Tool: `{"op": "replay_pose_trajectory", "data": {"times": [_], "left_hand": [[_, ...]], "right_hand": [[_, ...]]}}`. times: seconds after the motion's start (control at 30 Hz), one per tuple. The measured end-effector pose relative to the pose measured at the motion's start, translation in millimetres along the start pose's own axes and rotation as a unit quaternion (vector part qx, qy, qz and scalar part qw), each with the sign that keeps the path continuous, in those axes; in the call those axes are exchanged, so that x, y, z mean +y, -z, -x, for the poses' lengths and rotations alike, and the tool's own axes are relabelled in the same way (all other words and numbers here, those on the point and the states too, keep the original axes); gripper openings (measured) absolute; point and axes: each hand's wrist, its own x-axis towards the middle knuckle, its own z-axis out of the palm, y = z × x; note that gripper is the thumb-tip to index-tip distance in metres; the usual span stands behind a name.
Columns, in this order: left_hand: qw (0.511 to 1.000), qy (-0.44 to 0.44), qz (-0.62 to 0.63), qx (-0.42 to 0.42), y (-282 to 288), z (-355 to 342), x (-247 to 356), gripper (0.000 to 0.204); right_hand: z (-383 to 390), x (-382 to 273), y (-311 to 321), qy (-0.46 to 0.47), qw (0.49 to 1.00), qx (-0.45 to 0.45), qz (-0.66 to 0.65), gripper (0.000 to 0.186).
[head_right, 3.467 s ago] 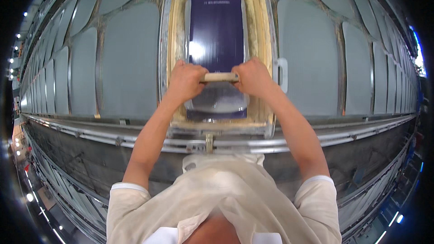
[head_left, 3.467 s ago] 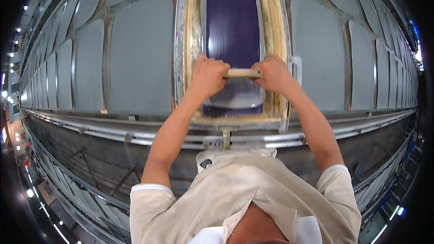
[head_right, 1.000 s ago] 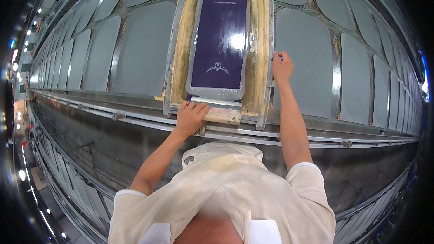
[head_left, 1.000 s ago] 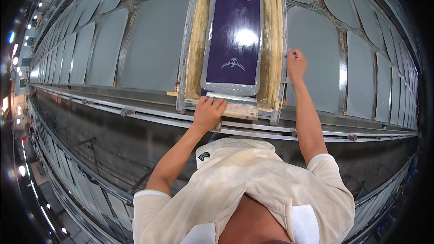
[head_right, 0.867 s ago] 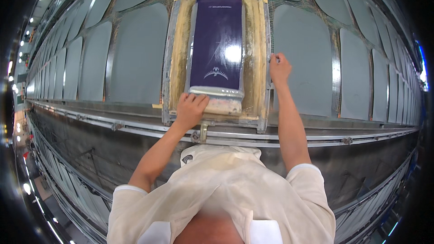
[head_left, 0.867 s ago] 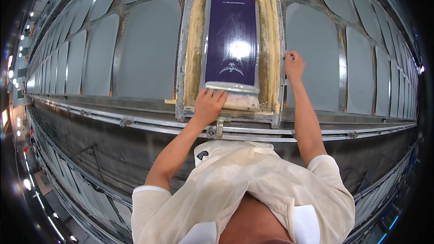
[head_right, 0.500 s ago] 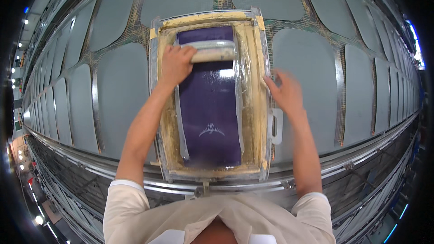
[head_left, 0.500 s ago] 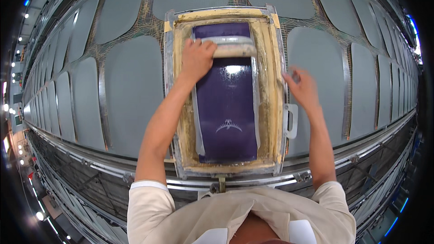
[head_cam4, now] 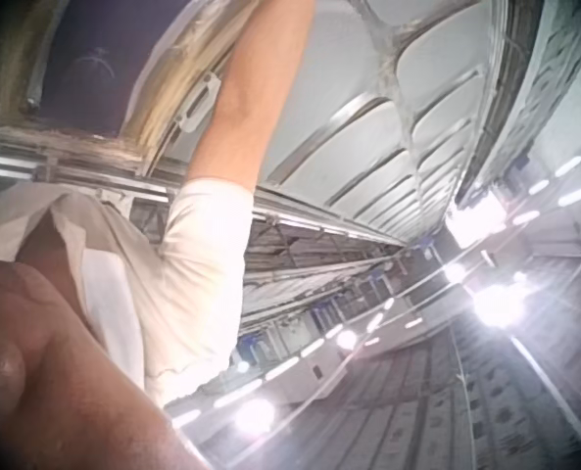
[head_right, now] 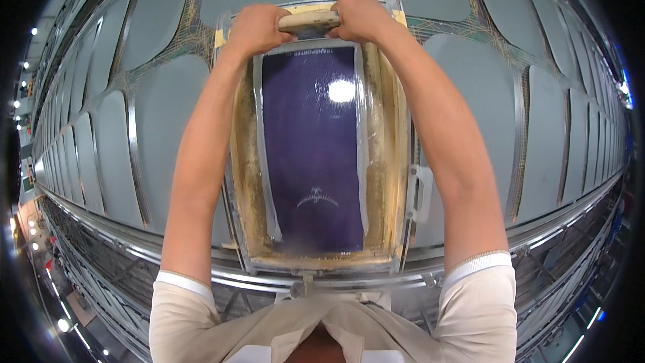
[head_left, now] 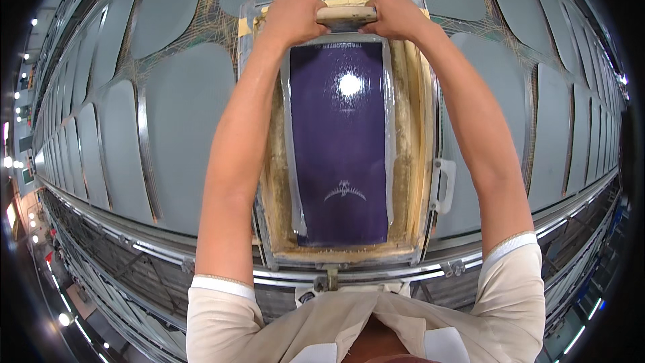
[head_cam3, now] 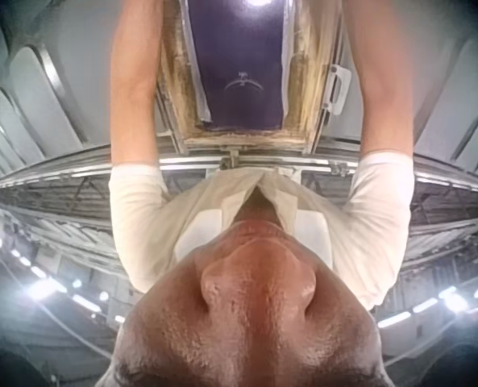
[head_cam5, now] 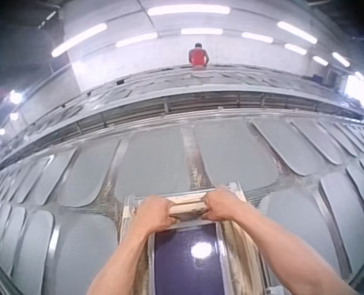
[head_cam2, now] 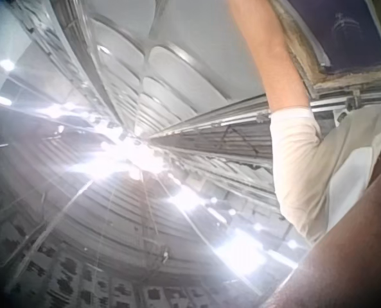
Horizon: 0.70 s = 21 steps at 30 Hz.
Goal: The person uses a squeegee to spread a purple viscous substance across a screen printing frame. Another person pours a clear liquid onto the screen, and the person continues to spread the mixture with the squeegee.
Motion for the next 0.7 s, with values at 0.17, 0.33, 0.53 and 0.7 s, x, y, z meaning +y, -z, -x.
{"op": "replay_pose_trajectory", "data": {"times": [0.17, 0.33, 0.53, 0.7], "left_hand": [[0.999, -0.002, 0.037, -0.005, -19.9, 102.6, 35.3, 0.026], [0.995, -0.052, 0.072, 0.052, -50.9, 249.9, 100.0, 0.01], [0.997, -0.048, 0.056, 0.02, -63.2, 385.9, 161.7, 0.023], [0.997, -0.043, 0.058, -0.006, -52.5, 339.5, 138.3, 0.019]], "right_hand": [[95.1, -62.1, -16.1, -0.014, 1.0, -0.009, -0.022, 0.033], [238.3, -119.3, -65.4, 0.049, 0.998, 0.023, -0.016, 0.029], [367.1, -183.1, -95.3, 0.071, 0.995, 0.049, -0.048, 0.027], [320.3, -167.5, -70.2, 0.031, 0.997, -0.052, -0.042, 0.026]]}}
